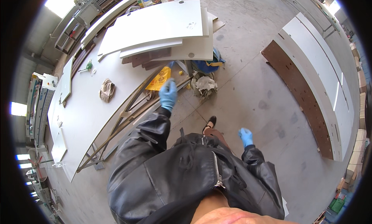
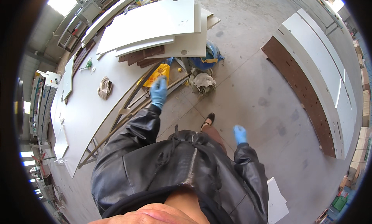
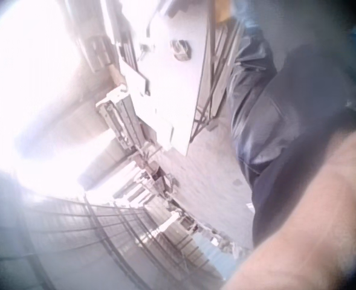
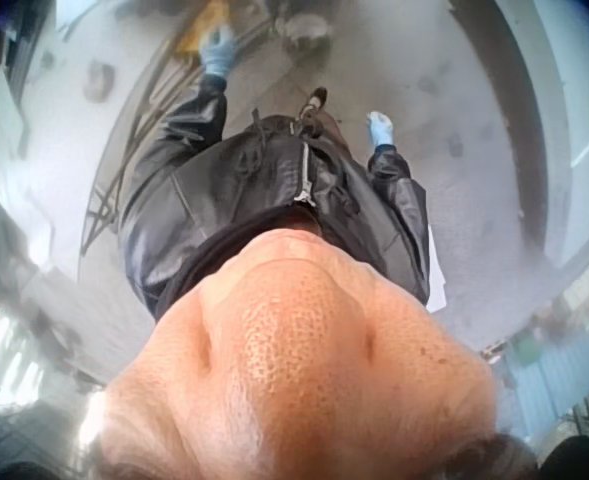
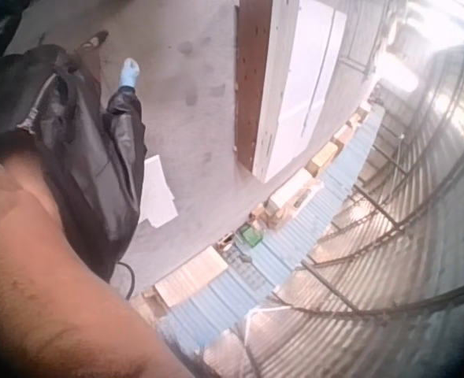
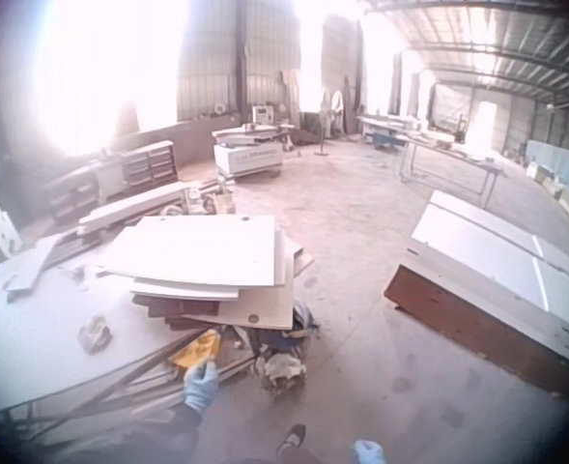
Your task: The person picks up white panels from a pile, wipes them with a cloth, and places them onto a curved structure. The person repeats this process for multiple panels, handling them one at a time.
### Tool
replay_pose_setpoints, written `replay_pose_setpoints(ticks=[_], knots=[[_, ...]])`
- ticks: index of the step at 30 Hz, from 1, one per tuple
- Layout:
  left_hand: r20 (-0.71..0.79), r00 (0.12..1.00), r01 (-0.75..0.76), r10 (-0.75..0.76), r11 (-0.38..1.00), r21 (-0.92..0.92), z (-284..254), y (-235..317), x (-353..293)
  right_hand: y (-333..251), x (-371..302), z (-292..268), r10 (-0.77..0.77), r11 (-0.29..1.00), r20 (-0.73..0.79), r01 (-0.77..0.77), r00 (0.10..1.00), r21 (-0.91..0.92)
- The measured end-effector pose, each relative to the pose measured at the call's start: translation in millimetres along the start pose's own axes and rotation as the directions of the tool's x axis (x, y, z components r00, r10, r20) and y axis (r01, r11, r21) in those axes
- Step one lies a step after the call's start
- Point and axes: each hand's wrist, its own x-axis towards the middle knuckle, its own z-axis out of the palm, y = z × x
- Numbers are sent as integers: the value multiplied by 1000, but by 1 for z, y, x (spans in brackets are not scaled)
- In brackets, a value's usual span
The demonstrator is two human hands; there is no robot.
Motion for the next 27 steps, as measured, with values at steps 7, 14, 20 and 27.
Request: replay_pose_setpoints(ticks=[7, 14, 20, 27], knots=[[-433, 900, 126, 45, 925, 357, -122, -2, 153, -241, 125, 106, -307, 948, 110, 314, 945, -54], [-438, 894, 244, 95, 717, 653, -259, -55, 261, -435, 167, 235, -669, 660, 203, 697, 715, -281], [-263, 957, 140, 123, 600, 788, -309, -81, 379, -505, 179, 324, -775, 563, 96, 752, 624, -343], [-119, 968, 238, -222, 654, 718, -287, -100, 477, -528, 181, 378, -734, 473, 49, 562, 677, -679]])
